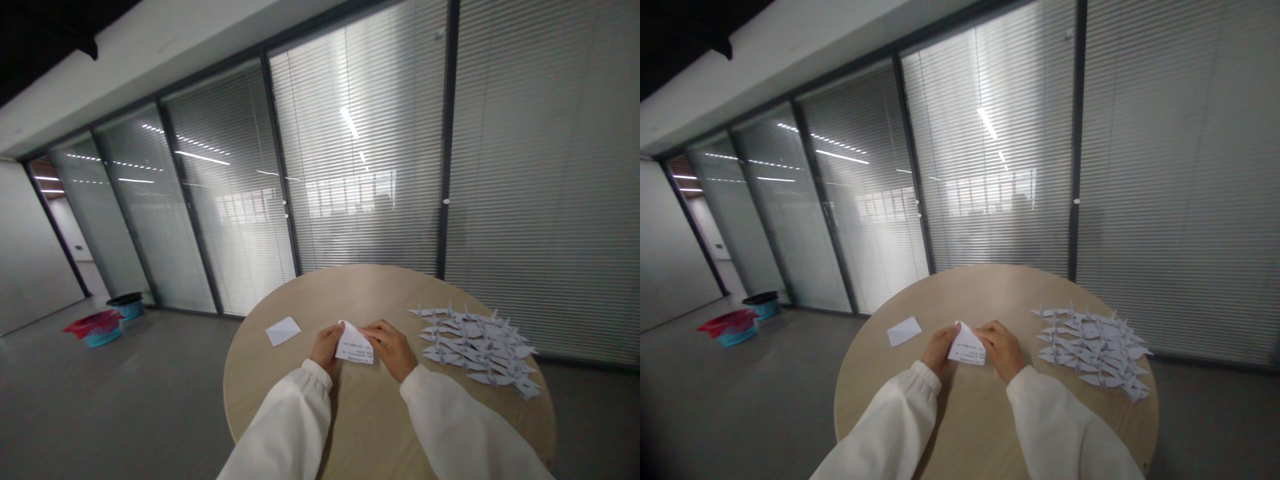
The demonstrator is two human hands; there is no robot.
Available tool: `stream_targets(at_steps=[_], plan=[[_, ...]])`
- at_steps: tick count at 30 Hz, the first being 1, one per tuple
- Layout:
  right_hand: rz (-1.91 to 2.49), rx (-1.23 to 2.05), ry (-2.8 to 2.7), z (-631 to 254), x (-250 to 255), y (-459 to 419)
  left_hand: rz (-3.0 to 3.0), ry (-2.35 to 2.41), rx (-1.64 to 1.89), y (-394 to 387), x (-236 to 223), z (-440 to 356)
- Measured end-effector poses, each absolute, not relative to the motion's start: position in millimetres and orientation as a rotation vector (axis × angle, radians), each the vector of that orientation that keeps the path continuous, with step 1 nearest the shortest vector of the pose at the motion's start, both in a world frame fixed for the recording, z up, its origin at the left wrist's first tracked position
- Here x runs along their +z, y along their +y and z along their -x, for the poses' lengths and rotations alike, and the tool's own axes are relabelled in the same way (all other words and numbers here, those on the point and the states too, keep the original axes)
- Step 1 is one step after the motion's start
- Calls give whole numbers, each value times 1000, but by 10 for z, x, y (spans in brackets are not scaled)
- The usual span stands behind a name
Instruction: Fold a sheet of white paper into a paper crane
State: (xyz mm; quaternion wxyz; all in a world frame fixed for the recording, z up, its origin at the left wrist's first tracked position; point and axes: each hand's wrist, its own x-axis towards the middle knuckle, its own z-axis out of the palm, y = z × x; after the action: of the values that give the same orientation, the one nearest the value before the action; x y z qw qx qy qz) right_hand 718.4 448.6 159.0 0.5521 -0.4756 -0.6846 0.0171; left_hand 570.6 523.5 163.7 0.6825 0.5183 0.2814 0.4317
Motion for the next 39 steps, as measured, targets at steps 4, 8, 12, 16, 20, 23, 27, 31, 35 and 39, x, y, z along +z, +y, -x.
stream_targets(at_steps=[4, 8, 12, 16, 20, 23, 27, 31, 35, 39], plan=[[1086, -79, -1743, -7205, 1541, 4505, -1157, 646, 970, 5257, 1632, -5695], [1061, -163, -1832, -7237, 1497, 4525, -1170, 658, 956, 5254, 1645, -5688], [1055, -235, -1897, -7247, 1480, 4532, -1172, 615, 945, 5240, 1667, -5685], [1082, -298, -1957, -7234, 1529, 4506, -1170, 616, 962, 5234, 1668, -5685], [1039, -346, -1983, -7219, 1598, 4477, -1171, 635, 954, 5235, 1670, -5690], [1021, -374, -1995, -7218, 1619, 4470, -1116, 637, 952, 5223, 1696, -5698], [1026, -386, -2009, -7219, 1604, 4480, -1106, 637, 945, 5211, 1720, -5698], [1026, -369, -2017, -7210, 1580, 4492, -1185, 675, 926, 5254, 1669, -5686], [1021, -354, -2017, -7197, 1577, 4488, -1222, 709, 922, 5307, 1611, -5674], [1031, -364, -2045, -7194, 1576, 4486, -1246, 734, 933, 5315, 1606, -5671]])
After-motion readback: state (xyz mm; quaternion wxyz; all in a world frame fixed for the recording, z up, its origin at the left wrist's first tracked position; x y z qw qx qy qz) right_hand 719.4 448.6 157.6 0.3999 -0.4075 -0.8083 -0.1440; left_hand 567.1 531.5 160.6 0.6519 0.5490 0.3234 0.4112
